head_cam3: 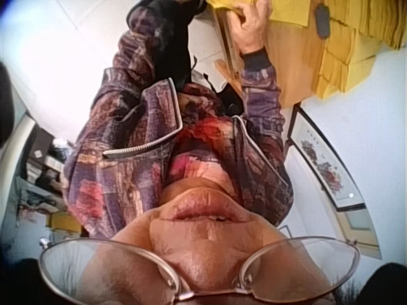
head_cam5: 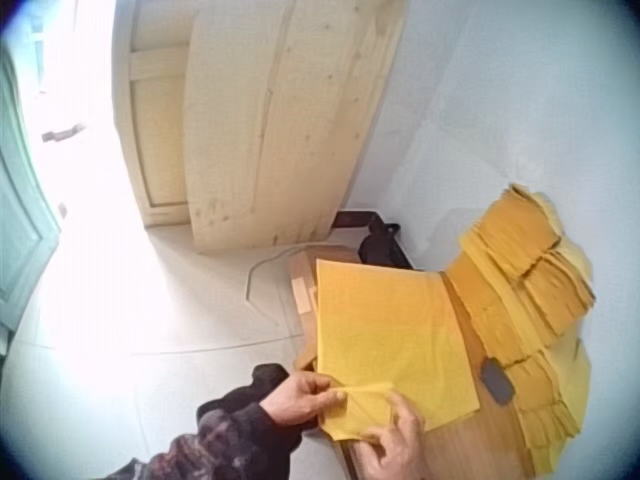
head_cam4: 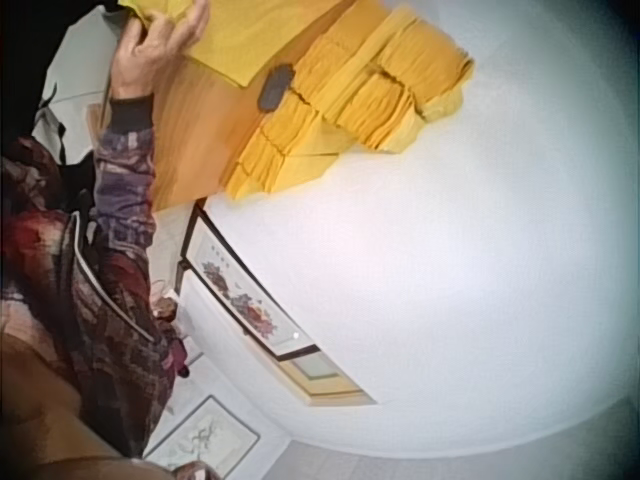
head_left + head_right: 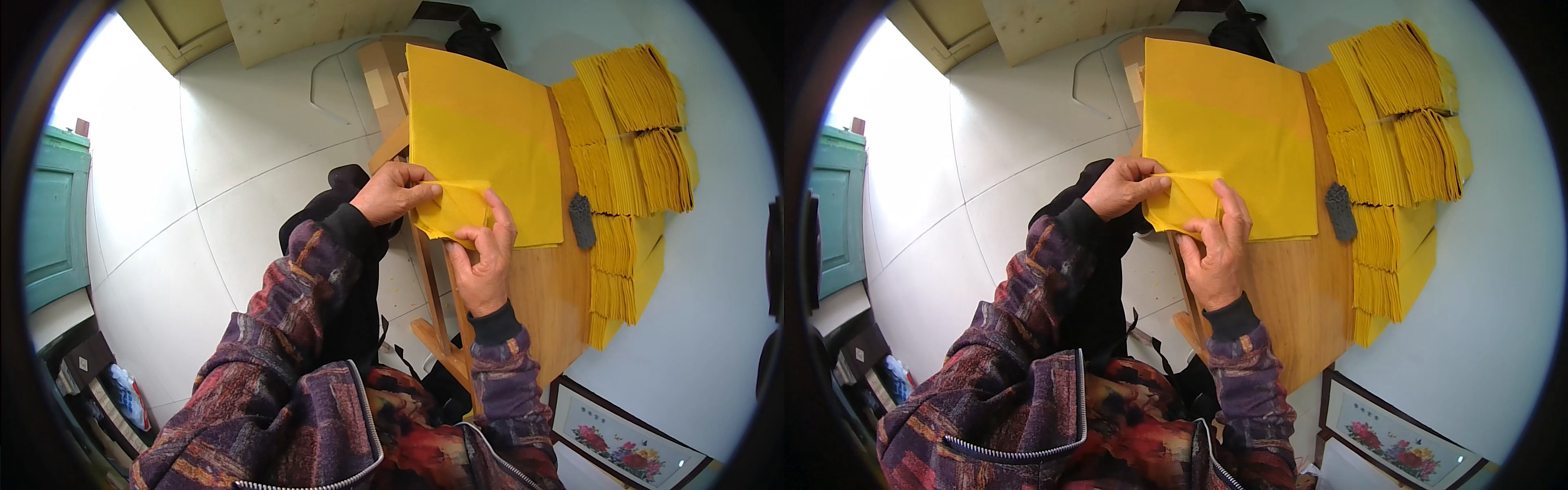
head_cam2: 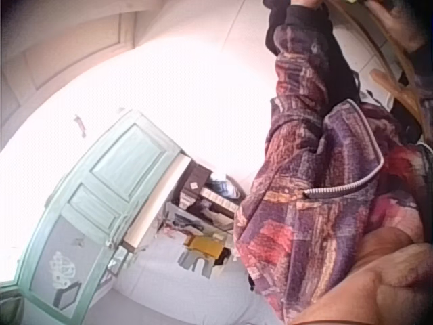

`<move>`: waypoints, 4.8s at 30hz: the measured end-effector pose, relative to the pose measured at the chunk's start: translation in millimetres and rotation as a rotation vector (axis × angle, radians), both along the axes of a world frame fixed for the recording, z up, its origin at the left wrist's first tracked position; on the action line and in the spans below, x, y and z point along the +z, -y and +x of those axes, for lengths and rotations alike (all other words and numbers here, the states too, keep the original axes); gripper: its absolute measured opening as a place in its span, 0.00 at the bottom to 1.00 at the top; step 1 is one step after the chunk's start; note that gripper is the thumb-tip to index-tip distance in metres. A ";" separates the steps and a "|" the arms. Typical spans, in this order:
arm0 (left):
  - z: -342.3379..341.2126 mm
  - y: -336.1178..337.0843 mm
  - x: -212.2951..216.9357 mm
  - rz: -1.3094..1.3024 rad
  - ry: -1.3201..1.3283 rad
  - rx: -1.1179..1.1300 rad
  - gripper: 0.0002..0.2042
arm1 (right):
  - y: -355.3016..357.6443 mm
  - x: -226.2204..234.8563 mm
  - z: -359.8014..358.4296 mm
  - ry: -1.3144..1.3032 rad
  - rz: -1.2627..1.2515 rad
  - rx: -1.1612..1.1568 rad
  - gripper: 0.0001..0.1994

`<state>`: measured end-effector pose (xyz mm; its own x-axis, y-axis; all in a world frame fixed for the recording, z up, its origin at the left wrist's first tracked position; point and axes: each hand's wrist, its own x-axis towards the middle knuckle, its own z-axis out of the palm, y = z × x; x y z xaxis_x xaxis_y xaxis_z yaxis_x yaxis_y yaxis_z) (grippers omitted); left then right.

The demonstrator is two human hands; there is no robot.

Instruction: The person repeatedly folds yellow paper sheets by hand on a low wooden table, aligning edges and pressing creases. Folded sheets are stacked into a growing pile on the table.

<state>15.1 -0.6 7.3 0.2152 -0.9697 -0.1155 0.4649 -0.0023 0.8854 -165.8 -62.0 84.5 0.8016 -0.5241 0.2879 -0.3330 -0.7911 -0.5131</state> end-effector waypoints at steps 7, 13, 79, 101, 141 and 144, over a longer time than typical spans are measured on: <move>-0.8 1.4 -0.5 0.040 0.165 0.034 0.13 | -0.8 -1.9 -3.4 -0.016 -0.093 0.006 0.09; -1.2 1.7 -0.3 0.004 0.080 0.023 0.12 | 6.3 -1.4 -2.8 -0.026 -0.020 0.031 0.05; 4.0 2.6 -12.8 -0.058 0.019 -0.023 0.11 | 10.4 -3.2 -2.9 -0.014 0.470 -0.047 0.09; 3.7 -0.3 -2.1 -0.027 -0.065 -0.060 0.08 | 2.5 -2.5 -2.2 0.003 0.259 -0.085 0.22; 2.5 -0.2 -1.8 -0.004 -0.068 -0.054 0.10 | -3.7 -3.2 -3.4 0.121 -0.040 0.059 0.20; 1.3 0.0 -2.1 -0.012 -0.070 -0.030 0.08 | -2.8 -1.6 -5.6 0.019 -0.213 0.084 0.14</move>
<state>16.4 -0.6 5.2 0.1783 -0.9769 -0.1180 0.5251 -0.0070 0.8510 -171.4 -59.3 82.9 0.8330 -0.3816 0.4007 -0.2533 -0.9068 -0.3369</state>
